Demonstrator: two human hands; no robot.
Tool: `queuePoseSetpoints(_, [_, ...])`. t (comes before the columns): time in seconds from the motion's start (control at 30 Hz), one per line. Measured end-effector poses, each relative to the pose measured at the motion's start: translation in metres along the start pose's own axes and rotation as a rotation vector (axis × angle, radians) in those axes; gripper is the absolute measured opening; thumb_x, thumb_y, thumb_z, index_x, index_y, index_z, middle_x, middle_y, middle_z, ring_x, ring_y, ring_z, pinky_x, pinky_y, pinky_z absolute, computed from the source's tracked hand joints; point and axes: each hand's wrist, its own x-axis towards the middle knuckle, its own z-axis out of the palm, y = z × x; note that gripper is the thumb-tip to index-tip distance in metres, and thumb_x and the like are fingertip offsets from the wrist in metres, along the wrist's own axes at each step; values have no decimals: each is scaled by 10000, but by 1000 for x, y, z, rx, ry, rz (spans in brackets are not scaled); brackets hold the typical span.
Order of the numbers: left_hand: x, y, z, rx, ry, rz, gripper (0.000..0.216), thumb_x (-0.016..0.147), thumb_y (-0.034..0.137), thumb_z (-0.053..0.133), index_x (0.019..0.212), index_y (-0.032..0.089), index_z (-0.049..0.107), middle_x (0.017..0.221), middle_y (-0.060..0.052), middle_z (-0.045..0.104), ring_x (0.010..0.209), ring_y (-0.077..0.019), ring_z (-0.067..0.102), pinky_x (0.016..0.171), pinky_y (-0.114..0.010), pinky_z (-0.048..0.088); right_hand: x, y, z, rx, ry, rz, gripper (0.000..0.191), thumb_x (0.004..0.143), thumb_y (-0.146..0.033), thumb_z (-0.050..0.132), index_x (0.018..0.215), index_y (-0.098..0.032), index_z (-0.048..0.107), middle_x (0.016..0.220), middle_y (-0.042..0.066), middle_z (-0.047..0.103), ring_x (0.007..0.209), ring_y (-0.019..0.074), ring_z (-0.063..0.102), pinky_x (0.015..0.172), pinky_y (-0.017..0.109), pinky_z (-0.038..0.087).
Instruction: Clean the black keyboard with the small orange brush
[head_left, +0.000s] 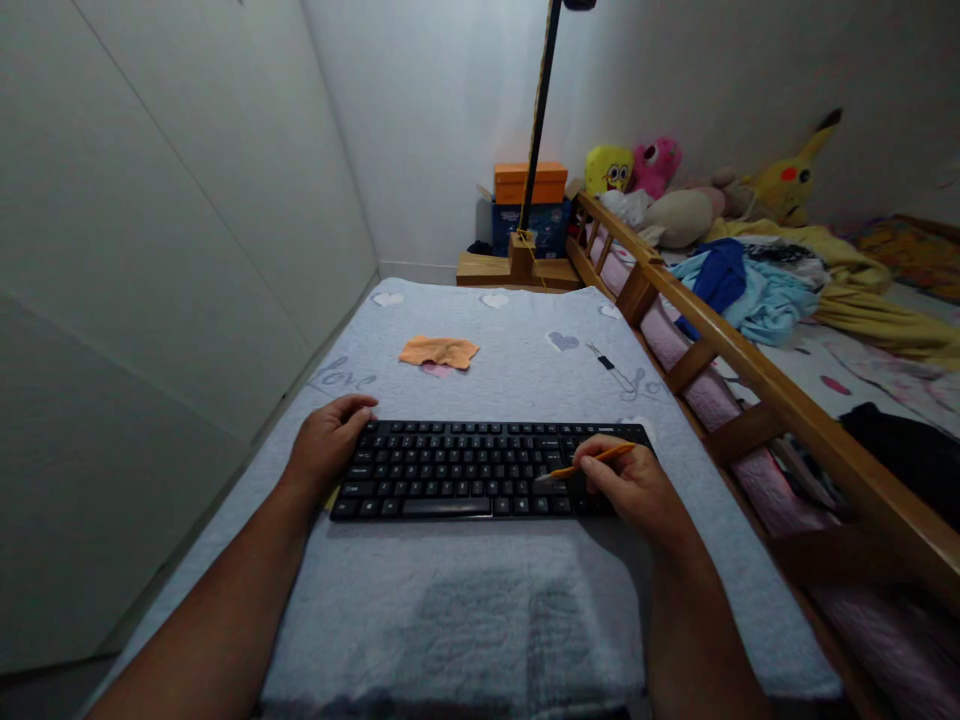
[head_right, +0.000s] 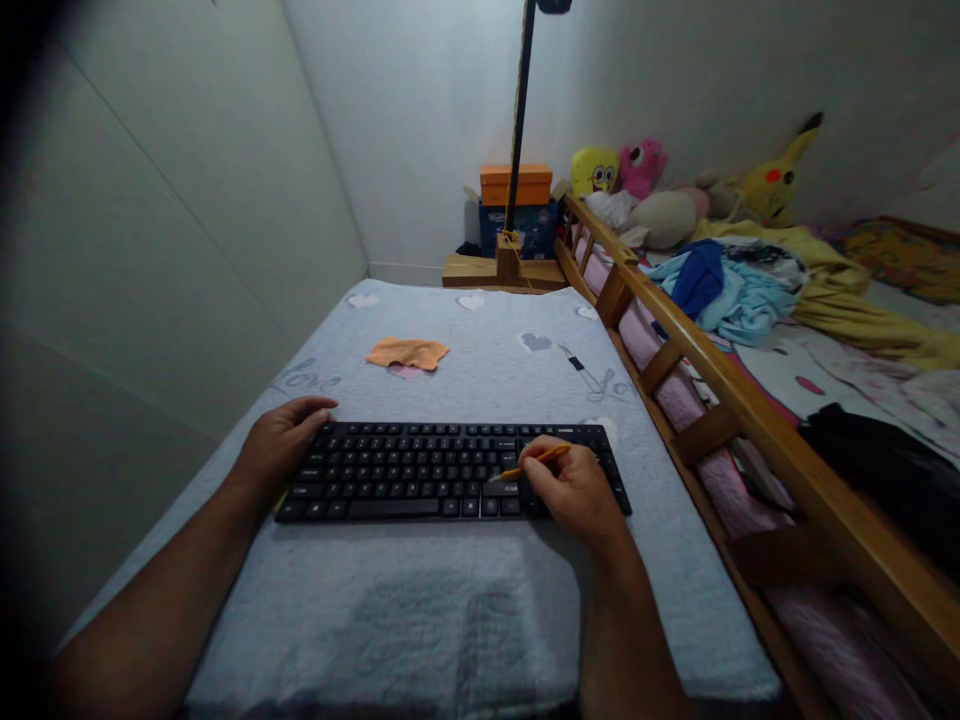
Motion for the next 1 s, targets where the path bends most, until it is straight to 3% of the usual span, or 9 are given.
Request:
queuePoseSetpoints(0.27, [0, -2, 0, -35, -17, -2, 455, 739, 501, 625, 1034, 186, 769, 865, -51, 768, 781, -244, 685, 716, -334, 510, 0, 4, -7, -99, 134, 11, 192, 758, -347, 581, 679, -194, 665, 550, -18, 511, 509, 136, 449, 491, 269, 312])
queuePoseSetpoints(0.47, [2, -5, 0, -32, -18, -1, 455, 741, 503, 626, 1035, 186, 768, 863, -52, 766, 783, -248, 685, 714, -336, 512, -3, 3, -10, -39, 323, -111, 205, 784, -347, 581, 640, -208, 629, 552, -17, 506, 539, 143, 471, 529, 271, 357])
queuePoseSetpoints(0.77, [2, -3, -1, -11, -16, 16, 446, 738, 494, 618, 1023, 186, 767, 866, -53, 761, 806, -251, 684, 738, -338, 514, -3, 1, 6, 64, 44, -87, 201, 846, -355, 601, 778, -189, 690, 618, -2, 584, 589, 155, 531, 561, 270, 396])
queuePoseSetpoints(0.87, [2, -4, 0, -1, -16, 12, 443, 744, 490, 615, 1028, 187, 769, 874, -52, 761, 813, -251, 682, 736, -338, 509, -2, 1, 7, -5, 48, -48, 217, 842, -365, 589, 758, -187, 682, 600, -7, 564, 554, 147, 503, 529, 269, 361])
queuePoseSetpoints(1.0, [3, -7, 1, -8, -8, 11, 443, 752, 493, 623, 1039, 190, 771, 886, -50, 762, 804, -246, 681, 742, -340, 506, -1, 2, 3, -134, 152, -58, 220, 822, -362, 574, 700, -197, 655, 549, -21, 514, 496, 135, 456, 490, 268, 320])
